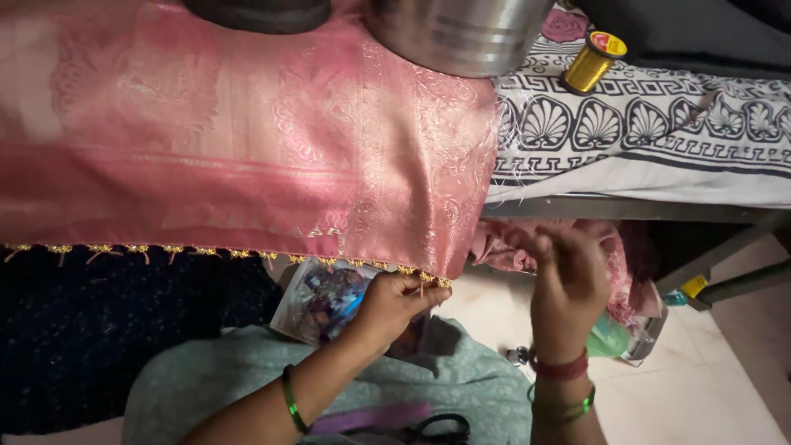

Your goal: Tying decorative knots and fringe along the edge of a pink fabric sari.

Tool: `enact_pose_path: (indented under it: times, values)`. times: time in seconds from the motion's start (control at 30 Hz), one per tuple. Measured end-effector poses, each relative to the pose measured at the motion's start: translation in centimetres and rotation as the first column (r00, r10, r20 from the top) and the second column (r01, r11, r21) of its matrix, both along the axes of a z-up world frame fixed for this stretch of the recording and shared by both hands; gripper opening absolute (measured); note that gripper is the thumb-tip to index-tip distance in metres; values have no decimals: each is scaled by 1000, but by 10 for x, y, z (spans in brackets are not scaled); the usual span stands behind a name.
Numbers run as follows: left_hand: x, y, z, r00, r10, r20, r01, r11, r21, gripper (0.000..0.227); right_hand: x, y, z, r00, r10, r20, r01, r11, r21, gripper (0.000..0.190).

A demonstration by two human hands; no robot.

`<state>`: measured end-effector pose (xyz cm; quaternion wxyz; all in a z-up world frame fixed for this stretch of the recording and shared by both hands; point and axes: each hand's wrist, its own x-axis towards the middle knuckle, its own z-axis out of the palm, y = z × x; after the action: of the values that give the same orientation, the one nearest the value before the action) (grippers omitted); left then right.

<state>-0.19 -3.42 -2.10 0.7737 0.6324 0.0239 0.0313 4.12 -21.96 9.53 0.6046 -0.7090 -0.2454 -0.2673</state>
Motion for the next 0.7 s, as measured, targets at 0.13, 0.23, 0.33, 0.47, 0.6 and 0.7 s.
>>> enact_pose_path:
  times: [0.13, 0.23, 0.33, 0.47, 0.6, 0.7]
  values:
    - [-2, -15, 0, 992, 32, 124, -23, 997, -74, 24, 5, 24, 48, 973, -148, 178, 187, 955, -229, 16]
    - [-4, -15, 5, 982, 68, 175, -78, 995, 56, 23, 11, 28, 45, 987, 31, -160, -30, 1000, 7, 8]
    - [0, -13, -8, 966, 101, 239, -123, 989, 81, 22, -7, 17, 25, 991, 86, -107, -72, 989, 127, 5]
    - [-6, -7, 8, 974, 61, 217, -78, 994, 71, 18, -50, 10, -7, 997, 1, 75, 8, 993, -115, 5]
    - [-15, -8, 27, 992, -85, -96, 62, 973, -223, 19, -70, 6, -43, 999, -46, 14, 47, 900, -433, 10]
    - [-13, -5, 9, 972, -213, -95, 143, 868, -476, 21, -63, -17, -60, 932, 140, -334, -283, 859, -428, 7]
